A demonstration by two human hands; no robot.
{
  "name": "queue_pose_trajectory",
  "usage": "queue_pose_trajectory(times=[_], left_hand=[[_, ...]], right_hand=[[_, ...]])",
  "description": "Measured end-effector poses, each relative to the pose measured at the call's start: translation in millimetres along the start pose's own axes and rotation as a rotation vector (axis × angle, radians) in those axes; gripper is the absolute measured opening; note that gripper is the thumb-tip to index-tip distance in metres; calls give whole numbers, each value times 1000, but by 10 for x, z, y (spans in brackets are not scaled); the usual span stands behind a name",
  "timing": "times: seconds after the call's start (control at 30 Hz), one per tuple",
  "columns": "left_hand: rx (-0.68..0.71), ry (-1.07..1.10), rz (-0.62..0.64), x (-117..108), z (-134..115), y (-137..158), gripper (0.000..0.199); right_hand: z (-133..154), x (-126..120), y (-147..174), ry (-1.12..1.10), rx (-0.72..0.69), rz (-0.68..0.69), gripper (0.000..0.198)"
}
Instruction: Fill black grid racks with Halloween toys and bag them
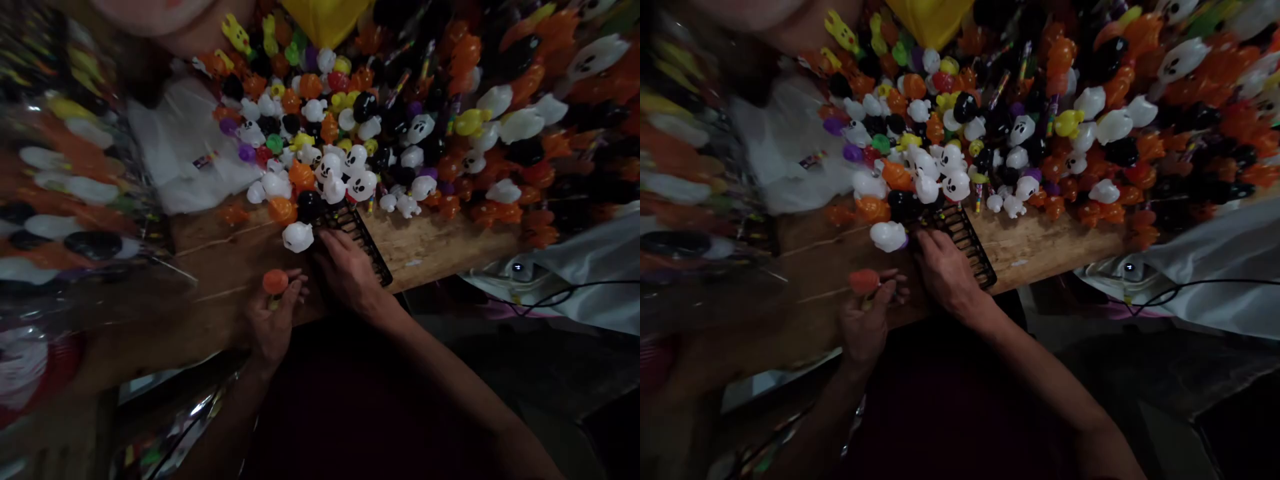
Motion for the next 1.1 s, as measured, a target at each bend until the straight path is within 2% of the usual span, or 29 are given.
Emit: queue_pose_trajectory(times=[0.1,0.17,0.23,0.3,0.4,0.47,0.57,0.67,0.77,0.9,1.0,1.1], left_hand=[[82,-61,97,123,-110,34,26],[202,-149,209,302,-237,47,20],[289,-198,315,519,-329,57,19],[250,-187,403,734,-332,47,21],[117,-153,480,977,-285,28,28],[126,-168,471,1043,-309,2,28],[211,-216,383,1018,-360,-64,21],[275,-243,331,994,-392,-86,19],[302,-261,363,1028,-420,-48,19],[383,-288,417,1010,-514,36,20],[418,-281,420,882,-598,97,15],[448,-317,397,682,-731,146,14]], right_hand=[[-177,-544,65,72,25,-180,27],[-353,-859,119,146,68,-261,24],[-517,-1086,167,249,120,-324,24],[-629,-1192,194,320,154,-358,25],[-713,-1201,169,300,167,-365,24],[-738,-1224,118,279,172,-396,22],[-740,-1248,-25,337,187,-416,22],[-689,-1074,-243,484,185,-281,22],[-682,-843,-423,654,217,-152,22],[-745,-655,-569,684,282,-104,21],[-714,-770,-591,621,311,-222,18],[-652,-1143,-439,511,341,-403,20]])
Point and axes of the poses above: each hand's wrist, its own y-axis away from the middle knuckle, its own x-axis out of the palm, z = x × y, the point moved 9 cm from there along -y, towards the middle knuckle, and after that the axes turned 5 degrees about -z, right-handed, at the moved point
